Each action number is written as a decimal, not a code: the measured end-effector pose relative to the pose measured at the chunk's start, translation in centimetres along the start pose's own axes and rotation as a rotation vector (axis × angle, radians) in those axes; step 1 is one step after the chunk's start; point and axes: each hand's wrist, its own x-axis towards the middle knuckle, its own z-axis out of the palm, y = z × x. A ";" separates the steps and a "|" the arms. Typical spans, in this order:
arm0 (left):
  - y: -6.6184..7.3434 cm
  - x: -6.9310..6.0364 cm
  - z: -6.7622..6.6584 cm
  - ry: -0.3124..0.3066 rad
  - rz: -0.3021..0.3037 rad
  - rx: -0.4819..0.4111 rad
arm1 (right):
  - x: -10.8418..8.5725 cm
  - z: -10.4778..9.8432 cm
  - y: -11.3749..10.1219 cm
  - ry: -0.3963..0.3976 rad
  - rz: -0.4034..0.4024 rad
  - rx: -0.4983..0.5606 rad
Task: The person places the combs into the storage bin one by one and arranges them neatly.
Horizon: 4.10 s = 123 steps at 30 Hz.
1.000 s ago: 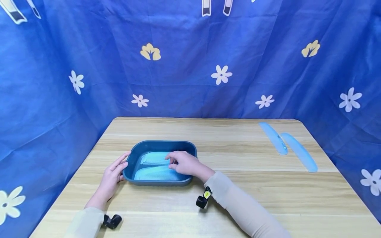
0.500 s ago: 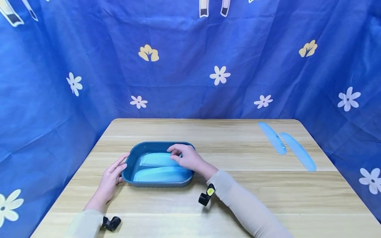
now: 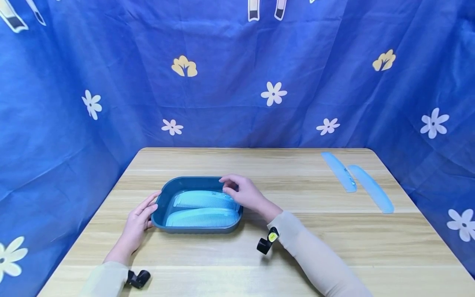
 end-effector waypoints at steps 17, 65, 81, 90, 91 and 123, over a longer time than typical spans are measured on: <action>-0.3 0.0 0.0 -0.006 0.005 -0.010 | -1.7 -2.1 0.7 0.101 0.011 0.053; -0.1 -0.1 0.1 -0.006 0.004 0.012 | -6.5 -9.2 5.7 0.218 0.182 -0.019; -0.3 -0.1 0.1 -0.003 0.016 0.022 | -8.5 -12.4 8.0 0.296 0.228 -0.053; -0.2 -0.2 0.2 -0.001 0.018 0.020 | -9.6 -14.0 8.8 0.296 0.268 -0.099; -0.2 -0.2 0.2 0.000 0.017 0.016 | -9.7 -14.1 8.9 0.300 0.267 -0.105; 0.1 -0.1 0.2 0.008 -0.009 0.026 | -11.9 -21.3 14.4 0.458 0.477 -0.211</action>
